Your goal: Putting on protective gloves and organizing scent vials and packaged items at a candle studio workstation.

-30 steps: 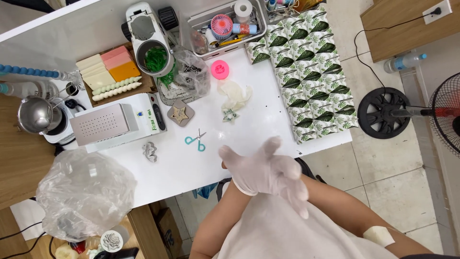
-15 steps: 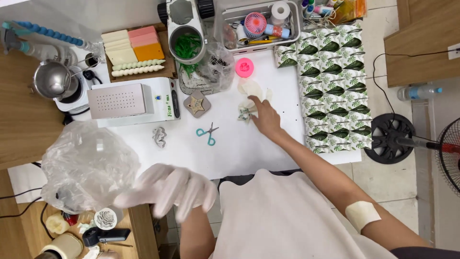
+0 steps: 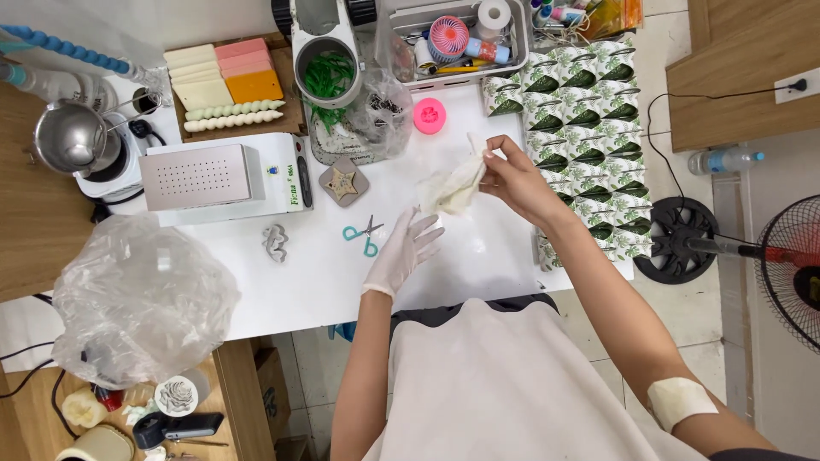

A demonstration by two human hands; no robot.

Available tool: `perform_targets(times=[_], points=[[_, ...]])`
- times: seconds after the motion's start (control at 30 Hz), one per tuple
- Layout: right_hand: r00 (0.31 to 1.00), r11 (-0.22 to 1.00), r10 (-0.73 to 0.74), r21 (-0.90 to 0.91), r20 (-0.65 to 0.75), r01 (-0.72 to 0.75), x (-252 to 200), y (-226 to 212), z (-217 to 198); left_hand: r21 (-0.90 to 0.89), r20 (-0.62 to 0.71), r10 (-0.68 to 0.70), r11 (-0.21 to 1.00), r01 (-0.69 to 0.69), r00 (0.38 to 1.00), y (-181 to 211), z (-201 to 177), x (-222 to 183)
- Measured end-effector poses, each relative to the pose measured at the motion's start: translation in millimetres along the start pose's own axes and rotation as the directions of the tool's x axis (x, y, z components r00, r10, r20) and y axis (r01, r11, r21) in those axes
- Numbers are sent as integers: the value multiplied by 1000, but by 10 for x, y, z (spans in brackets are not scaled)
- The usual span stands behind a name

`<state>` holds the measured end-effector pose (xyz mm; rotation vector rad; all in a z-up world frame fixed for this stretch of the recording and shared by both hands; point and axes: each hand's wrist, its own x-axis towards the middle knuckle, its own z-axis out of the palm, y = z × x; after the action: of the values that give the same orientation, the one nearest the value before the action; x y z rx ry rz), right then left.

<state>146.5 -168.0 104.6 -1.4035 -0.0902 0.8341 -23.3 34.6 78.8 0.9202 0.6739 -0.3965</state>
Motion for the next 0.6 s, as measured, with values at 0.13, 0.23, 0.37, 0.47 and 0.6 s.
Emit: perform_targets(times=[0.13, 0.23, 0.37, 0.47, 0.6], points=[[992, 910, 21, 409, 127, -72, -365, -251, -102, -117, 192, -28, 992, 51, 981, 129, 271, 148], [984, 865, -84, 502, 156, -5, -525, -357, -166, -290, 315, 89, 957, 7, 945, 191, 295, 191], [1000, 827, 24, 562, 15, -28, -711, -434, -200, -278, 344, 201, 955, -105, 917, 317, 255, 198], [999, 812, 21, 582, 39, -39, -788, -397, -233, -166, 324, 167, 979, -118, 931, 563, 392, 41], [995, 809, 1, 585, 98, -58, -830, -397, -248, -101, 340, 90, 993, -59, 936, 625, 493, 61]])
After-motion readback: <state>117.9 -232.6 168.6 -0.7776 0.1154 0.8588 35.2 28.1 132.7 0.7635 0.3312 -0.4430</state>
